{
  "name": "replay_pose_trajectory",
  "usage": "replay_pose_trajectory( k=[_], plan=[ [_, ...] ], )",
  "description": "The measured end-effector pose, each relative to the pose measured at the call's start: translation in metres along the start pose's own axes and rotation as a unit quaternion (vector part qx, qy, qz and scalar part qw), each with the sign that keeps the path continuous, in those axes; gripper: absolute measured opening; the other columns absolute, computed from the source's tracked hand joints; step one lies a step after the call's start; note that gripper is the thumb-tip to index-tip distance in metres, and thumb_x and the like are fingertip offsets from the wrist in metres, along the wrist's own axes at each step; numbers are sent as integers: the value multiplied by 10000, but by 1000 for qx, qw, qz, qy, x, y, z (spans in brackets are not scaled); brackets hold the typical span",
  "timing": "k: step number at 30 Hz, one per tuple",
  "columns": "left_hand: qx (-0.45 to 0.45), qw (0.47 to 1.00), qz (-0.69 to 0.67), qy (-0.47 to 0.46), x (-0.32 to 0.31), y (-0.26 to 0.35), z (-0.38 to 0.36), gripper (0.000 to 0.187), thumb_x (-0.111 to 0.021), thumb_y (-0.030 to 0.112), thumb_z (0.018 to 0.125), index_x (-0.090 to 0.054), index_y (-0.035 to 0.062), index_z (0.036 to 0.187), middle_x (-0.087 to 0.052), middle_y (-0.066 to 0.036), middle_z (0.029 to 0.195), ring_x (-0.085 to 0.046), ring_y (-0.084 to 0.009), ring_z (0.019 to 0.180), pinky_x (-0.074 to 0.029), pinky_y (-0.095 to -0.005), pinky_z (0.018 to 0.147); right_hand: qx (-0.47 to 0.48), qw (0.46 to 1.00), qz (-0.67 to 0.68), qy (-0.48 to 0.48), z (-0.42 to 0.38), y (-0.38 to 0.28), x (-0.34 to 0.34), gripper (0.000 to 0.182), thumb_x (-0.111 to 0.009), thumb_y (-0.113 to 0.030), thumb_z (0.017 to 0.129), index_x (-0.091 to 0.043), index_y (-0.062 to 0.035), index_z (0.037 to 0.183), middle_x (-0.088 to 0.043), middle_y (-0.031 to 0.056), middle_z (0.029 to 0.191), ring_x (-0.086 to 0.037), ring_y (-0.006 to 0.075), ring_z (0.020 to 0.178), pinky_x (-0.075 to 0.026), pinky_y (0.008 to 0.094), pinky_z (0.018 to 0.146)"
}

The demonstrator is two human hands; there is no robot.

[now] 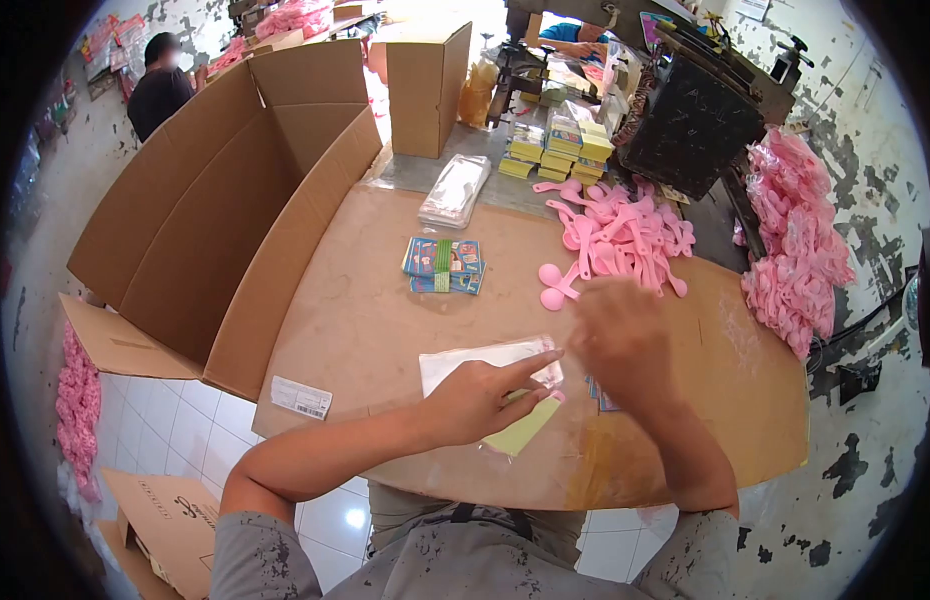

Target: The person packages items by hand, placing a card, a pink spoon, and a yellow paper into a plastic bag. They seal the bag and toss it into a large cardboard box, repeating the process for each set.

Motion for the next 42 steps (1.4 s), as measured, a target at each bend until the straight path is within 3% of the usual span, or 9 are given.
replay_pose_trajectory(
  k=[4,6,14,28,33,35,37,40,42],
  plan=[
    [82,990,-110,-9,-3,-17,1,515,-698,115,976,-563,106,1472,-796,-93,980,-608,-129,598,-492,-287,554,-281,892,351,-47,-42,105,16,123,-673,9,813,-691,-34,927,-642,72,902,-619,208,816,-463,334,696],
    [113,984,-135,-20,4,-20,4,548,-685,107,1005,-511,96,1524,-807,-78,1039,-705,-65,766,-551,-257,608,-235,915,325,-52,-48,95,27,132,-668,13,824,-701,-39,941,-650,69,896,-616,189,790,-455,311,684],
    [100,991,-87,-18,-11,-15,-4,593,-709,137,966,-508,100,1523,-784,-108,877,-575,-148,505,-453,-310,511,4,991,130,34,-38,-14,22,238,-819,-100,787,-714,-78,999,-660,36,969,-645,216,810,-471,342,686],
    [65,996,-48,-28,-5,-8,0,613,-714,135,966,-492,98,1537,-796,-102,971,-650,-185,581,-509,-328,563,-67,982,172,33,-38,0,3,121,-708,-27,860,-644,-59,958,-630,67,940,-642,229,830,-475,328,671],
    [89,988,-127,0,-5,-15,1,494,-698,127,995,-576,85,1472,-794,-81,993,-595,-94,602,-493,-292,564,-281,889,354,81,-79,100,24,47,-668,-51,954,-634,-31,980,-617,36,884,-636,152,838,-498,298,702],
    [139,970,-198,15,-3,-19,2,398,-676,114,1020,-616,34,1404,-774,-69,1019,-674,-79,779,-541,-250,652,-372,761,532,3,-129,155,35,105,-667,-77,981,-634,-13,1058,-633,21,878,-632,128,820,-495,284,720],
    [183,953,-241,25,0,-29,1,316,-663,111,1035,-652,-1,1330,-758,-66,1051,-712,-73,878,-568,-227,709,-255,662,705,12,-164,203,56,164,-650,-79,1003,-623,-9,1148,-658,20,903,-643,121,819,-497,267,755],
    [216,934,-282,38,1,-41,0,240,-660,119,1041,-691,-24,1232,-748,-74,1084,-709,-76,900,-573,-225,744,-524,795,304,-21,-225,276,48,264,-652,-46,974,-610,-4,1232,-692,76,974,-671,194,873,-525,314,828],
    [203,922,-325,61,4,-41,2,222,-664,124,1040,-703,-31,1195,-750,-78,1073,-709,-78,904,-575,-227,762,-444,880,170,-12,-213,268,59,336,-659,-31,943,-605,-5,1274,-689,113,1013,-670,241,921,-524,349,865]
  ],
)
Point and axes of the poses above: each hand's wrist, its own z-axis towards the middle knuckle, its own x-axis out of the back of the hand, y = z × x, the point moved 9 cm from there along z, towards the middle knuckle
